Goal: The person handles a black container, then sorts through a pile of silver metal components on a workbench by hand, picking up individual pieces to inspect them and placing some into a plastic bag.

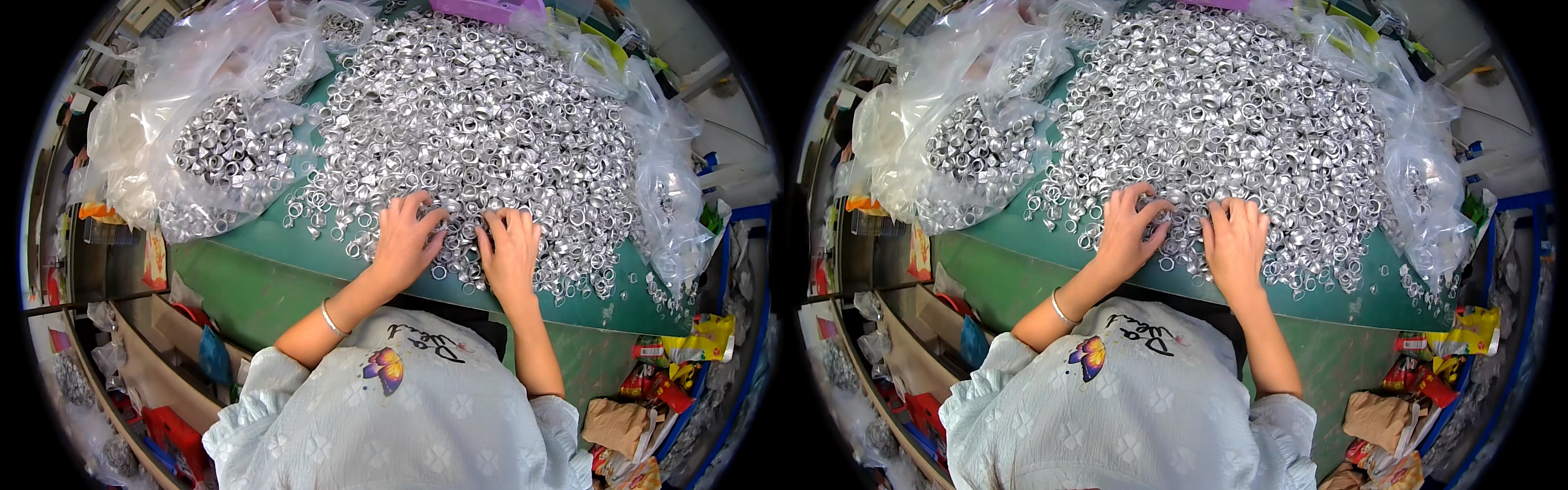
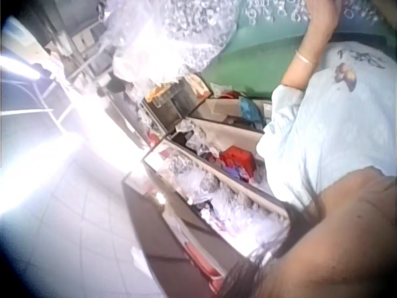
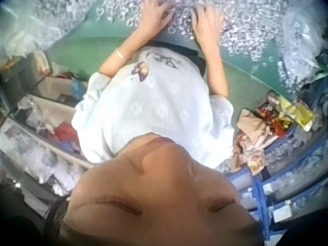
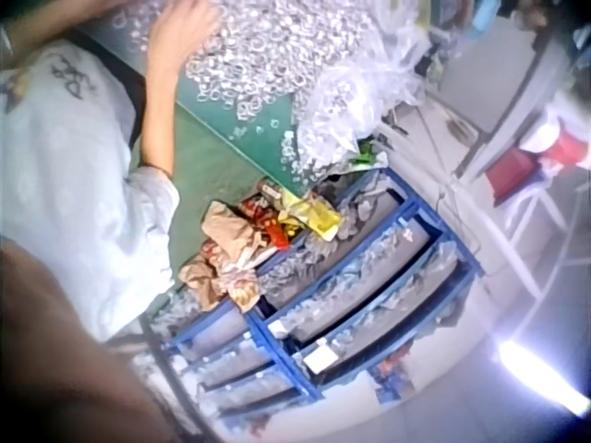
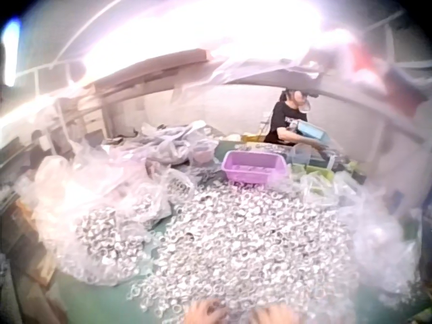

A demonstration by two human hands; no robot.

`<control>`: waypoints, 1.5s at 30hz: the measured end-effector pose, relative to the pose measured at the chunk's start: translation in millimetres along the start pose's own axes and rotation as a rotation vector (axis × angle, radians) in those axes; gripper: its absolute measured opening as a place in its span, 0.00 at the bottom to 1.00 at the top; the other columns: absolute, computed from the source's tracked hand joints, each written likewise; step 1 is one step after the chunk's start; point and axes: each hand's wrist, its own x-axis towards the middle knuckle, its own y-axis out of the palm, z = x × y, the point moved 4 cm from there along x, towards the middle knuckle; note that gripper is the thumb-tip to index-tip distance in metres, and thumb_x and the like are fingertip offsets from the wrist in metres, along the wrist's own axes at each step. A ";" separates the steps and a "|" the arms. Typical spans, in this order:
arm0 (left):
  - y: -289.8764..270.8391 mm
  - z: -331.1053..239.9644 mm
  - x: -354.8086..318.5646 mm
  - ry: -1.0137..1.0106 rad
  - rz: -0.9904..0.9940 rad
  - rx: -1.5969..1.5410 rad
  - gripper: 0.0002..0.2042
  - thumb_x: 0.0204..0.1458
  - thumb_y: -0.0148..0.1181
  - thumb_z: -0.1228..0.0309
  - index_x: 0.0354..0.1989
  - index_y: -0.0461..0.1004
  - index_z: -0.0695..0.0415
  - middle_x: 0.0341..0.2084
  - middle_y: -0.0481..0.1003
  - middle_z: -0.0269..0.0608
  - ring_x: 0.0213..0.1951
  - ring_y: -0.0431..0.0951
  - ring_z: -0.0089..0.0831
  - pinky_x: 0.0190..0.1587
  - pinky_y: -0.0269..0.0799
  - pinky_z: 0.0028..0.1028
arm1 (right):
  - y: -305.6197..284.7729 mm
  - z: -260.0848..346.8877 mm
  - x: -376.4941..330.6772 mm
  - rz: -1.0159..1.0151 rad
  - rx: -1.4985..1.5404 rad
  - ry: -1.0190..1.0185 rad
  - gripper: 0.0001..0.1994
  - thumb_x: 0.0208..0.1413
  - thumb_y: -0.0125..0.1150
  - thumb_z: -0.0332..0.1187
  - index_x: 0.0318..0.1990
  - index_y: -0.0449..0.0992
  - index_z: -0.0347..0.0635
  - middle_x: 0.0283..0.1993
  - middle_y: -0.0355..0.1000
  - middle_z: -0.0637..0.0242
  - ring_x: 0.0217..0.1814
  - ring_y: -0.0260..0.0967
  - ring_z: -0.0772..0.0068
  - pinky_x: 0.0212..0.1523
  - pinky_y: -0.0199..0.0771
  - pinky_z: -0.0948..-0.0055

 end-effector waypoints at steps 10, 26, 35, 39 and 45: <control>-17.9 30.6 10.0 -0.128 -0.213 -0.102 0.10 0.41 0.61 0.77 0.34 0.72 0.58 0.36 0.68 0.41 0.41 0.68 0.40 0.44 0.61 0.34 | -7.0 -20.3 13.6 -0.173 0.124 0.058 0.03 0.45 0.62 0.26 0.28 0.74 0.41 0.30 0.70 0.66 0.36 0.64 0.65 0.39 0.57 0.66; -12.2 79.8 0.0 -0.592 -0.227 -0.819 0.12 0.45 0.58 0.82 0.40 0.76 0.58 0.27 0.66 0.30 0.24 0.60 0.15 0.28 0.58 0.16 | -4.6 8.7 -21.1 0.151 -0.054 -0.034 0.10 0.40 0.67 0.28 0.32 0.75 0.44 0.35 0.66 0.68 0.40 0.61 0.65 0.40 0.54 0.65; -29.0 11.6 -19.9 0.089 -0.156 -0.132 0.11 0.41 0.62 0.79 0.36 0.74 0.56 0.36 0.67 0.40 0.37 0.67 0.36 0.38 0.61 0.31 | -1.6 10.5 -21.1 0.100 0.001 -0.038 0.09 0.42 0.64 0.26 0.33 0.73 0.42 0.37 0.67 0.66 0.41 0.61 0.64 0.43 0.54 0.64; -9.3 1.3 -29.0 0.090 0.038 -0.011 0.11 0.40 0.63 0.76 0.35 0.75 0.55 0.33 0.68 0.36 0.38 0.67 0.35 0.38 0.60 0.32 | -6.6 11.7 -19.9 0.050 0.054 0.016 0.09 0.43 0.64 0.26 0.35 0.74 0.42 0.38 0.68 0.67 0.41 0.62 0.64 0.43 0.54 0.65; -5.0 -3.2 -19.0 0.199 0.207 0.149 0.11 0.42 0.61 0.75 0.36 0.74 0.55 0.31 0.67 0.35 0.36 0.67 0.33 0.37 0.60 0.32 | -8.6 13.0 -22.4 0.036 0.097 0.009 0.08 0.42 0.65 0.26 0.33 0.74 0.42 0.37 0.68 0.68 0.41 0.63 0.65 0.44 0.54 0.65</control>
